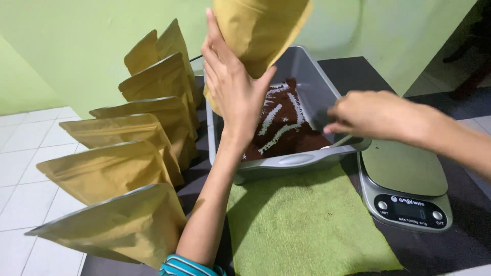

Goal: Filling gold-colored stand-up pouches with ground coffee using a spoon and weighing them on a digital scale for precision.

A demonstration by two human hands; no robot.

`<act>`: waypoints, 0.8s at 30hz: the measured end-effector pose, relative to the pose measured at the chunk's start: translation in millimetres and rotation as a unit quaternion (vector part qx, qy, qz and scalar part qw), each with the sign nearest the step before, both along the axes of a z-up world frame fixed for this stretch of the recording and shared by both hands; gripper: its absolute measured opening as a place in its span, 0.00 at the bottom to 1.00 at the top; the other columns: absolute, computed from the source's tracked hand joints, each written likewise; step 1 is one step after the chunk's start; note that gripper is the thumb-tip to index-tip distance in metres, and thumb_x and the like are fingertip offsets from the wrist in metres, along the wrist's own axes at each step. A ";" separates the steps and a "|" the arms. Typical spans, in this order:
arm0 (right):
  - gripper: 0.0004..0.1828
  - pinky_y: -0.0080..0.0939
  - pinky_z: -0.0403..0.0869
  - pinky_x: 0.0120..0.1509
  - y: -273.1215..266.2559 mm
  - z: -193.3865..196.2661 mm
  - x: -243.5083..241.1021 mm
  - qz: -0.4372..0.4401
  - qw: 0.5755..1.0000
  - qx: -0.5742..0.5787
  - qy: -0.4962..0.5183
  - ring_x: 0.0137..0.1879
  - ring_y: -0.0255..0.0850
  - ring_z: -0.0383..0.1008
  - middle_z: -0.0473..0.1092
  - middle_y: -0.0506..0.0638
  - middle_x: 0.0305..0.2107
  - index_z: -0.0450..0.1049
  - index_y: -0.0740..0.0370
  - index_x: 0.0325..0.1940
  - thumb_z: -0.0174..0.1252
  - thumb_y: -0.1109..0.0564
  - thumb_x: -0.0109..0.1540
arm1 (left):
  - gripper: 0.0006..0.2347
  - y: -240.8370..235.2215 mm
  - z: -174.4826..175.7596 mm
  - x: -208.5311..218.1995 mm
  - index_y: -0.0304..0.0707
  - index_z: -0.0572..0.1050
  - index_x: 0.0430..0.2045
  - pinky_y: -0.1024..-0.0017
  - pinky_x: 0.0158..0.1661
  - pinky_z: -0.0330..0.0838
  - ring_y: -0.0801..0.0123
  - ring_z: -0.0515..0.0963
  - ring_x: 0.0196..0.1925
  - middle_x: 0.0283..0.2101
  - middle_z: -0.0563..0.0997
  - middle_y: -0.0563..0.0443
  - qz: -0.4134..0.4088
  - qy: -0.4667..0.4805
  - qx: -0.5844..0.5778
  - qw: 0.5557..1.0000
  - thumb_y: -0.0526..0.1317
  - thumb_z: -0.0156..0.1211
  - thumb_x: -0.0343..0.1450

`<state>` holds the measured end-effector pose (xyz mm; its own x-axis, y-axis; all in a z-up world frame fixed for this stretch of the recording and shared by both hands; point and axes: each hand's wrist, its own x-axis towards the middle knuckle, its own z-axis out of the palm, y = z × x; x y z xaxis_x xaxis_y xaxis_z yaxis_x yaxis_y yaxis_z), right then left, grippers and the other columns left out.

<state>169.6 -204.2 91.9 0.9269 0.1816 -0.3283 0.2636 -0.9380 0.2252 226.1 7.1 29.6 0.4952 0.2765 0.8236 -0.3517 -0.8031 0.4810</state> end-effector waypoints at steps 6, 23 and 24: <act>0.10 0.46 0.71 0.36 -20.3 -60.8 56.0 0.065 0.975 -0.169 0.132 0.38 0.46 0.78 0.77 0.47 0.38 0.78 0.51 0.41 0.50 0.55 0.63 | 0.57 7.1 17.4 -16.2 0.58 0.27 0.78 0.46 0.73 0.67 0.44 0.70 0.77 0.75 0.60 0.41 -0.010 -0.040 -0.035 0.999 0.58 0.80 0.71; 0.15 0.41 0.80 0.36 7.5 -149.2 285.8 0.097 0.939 -0.161 -0.287 0.45 0.44 0.85 0.80 0.47 0.43 0.82 0.50 0.47 0.71 0.52 0.55 | 0.54 14.0 32.0 -32.9 0.46 0.34 0.75 0.45 0.69 0.72 0.37 0.67 0.79 0.77 0.56 0.35 0.015 0.001 -0.018 1.000 0.56 0.81 0.70; 0.10 0.42 0.79 0.40 10.1 -153.5 288.3 0.092 0.946 -0.171 -0.257 0.45 0.44 0.85 0.80 0.43 0.43 0.83 0.48 0.46 0.62 0.55 0.61 | 0.55 13.6 33.4 -34.7 0.49 0.32 0.75 0.43 0.67 0.72 0.36 0.67 0.78 0.77 0.56 0.35 0.002 0.010 -0.031 0.999 0.55 0.81 0.69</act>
